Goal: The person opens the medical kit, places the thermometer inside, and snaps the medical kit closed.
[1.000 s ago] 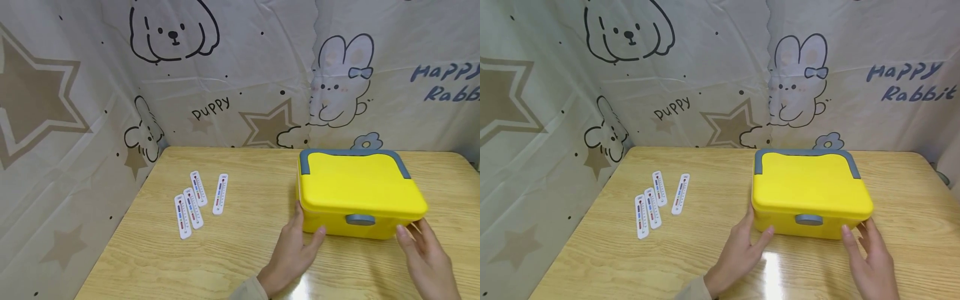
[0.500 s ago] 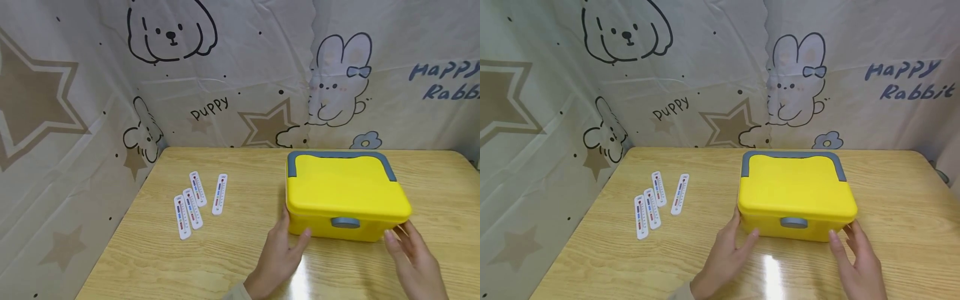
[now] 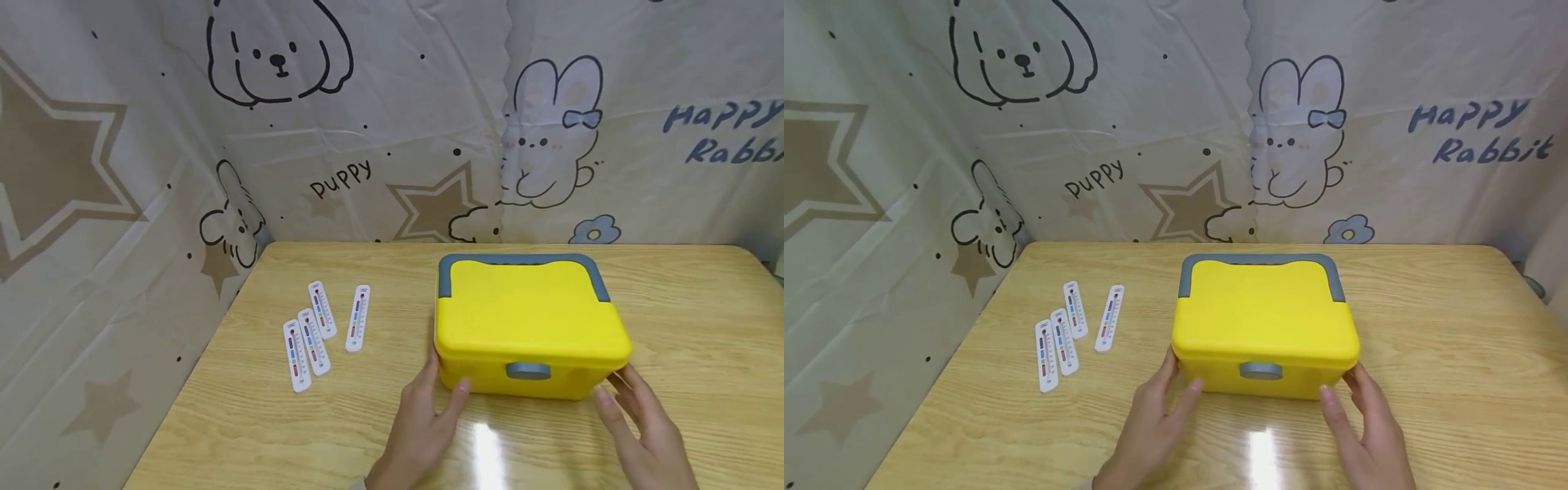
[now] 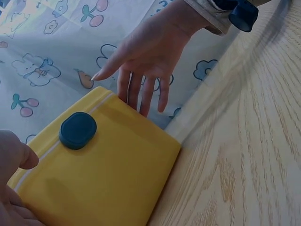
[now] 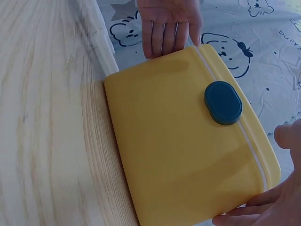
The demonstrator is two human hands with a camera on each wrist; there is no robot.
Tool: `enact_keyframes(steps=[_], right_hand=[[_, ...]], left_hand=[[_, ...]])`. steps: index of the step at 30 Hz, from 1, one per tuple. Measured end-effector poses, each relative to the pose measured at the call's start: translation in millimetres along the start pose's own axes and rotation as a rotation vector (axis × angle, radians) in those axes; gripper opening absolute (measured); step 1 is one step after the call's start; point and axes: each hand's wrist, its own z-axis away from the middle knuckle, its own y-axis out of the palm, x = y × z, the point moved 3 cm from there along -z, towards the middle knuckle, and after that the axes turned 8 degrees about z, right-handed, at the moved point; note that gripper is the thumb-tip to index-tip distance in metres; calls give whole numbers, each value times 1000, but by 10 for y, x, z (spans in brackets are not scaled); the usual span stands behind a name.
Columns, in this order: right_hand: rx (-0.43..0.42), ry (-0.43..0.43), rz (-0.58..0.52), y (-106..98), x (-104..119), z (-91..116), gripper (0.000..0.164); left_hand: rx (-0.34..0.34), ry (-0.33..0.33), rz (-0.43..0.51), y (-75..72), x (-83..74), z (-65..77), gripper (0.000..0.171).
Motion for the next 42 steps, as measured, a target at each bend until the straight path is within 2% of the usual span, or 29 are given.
enact_keyframes(steps=[5,10,15,18,25,36,42], right_hand=[[52,67,-10,38,7,37,79],[19,35,-24,92,32,49,77],[-10,1,-28,143,60,60,75],[-7,-12,-27,175,74,77,74],[1,-26,-34,203,105,98,74],[-20,-67,-34,254,102,115,71],[22,-50,-30,229,55,94,70]], left_hand=[[-2,-22,23,-43,40,35,75],[-14,-26,28,-75,62,66,74],[-36,-60,31,-121,66,76,75],[-44,-74,36,-147,70,84,75],[-42,-60,58,-176,66,79,74],[-55,-72,16,-218,81,120,74],[-38,-60,-5,-221,66,123,73]])
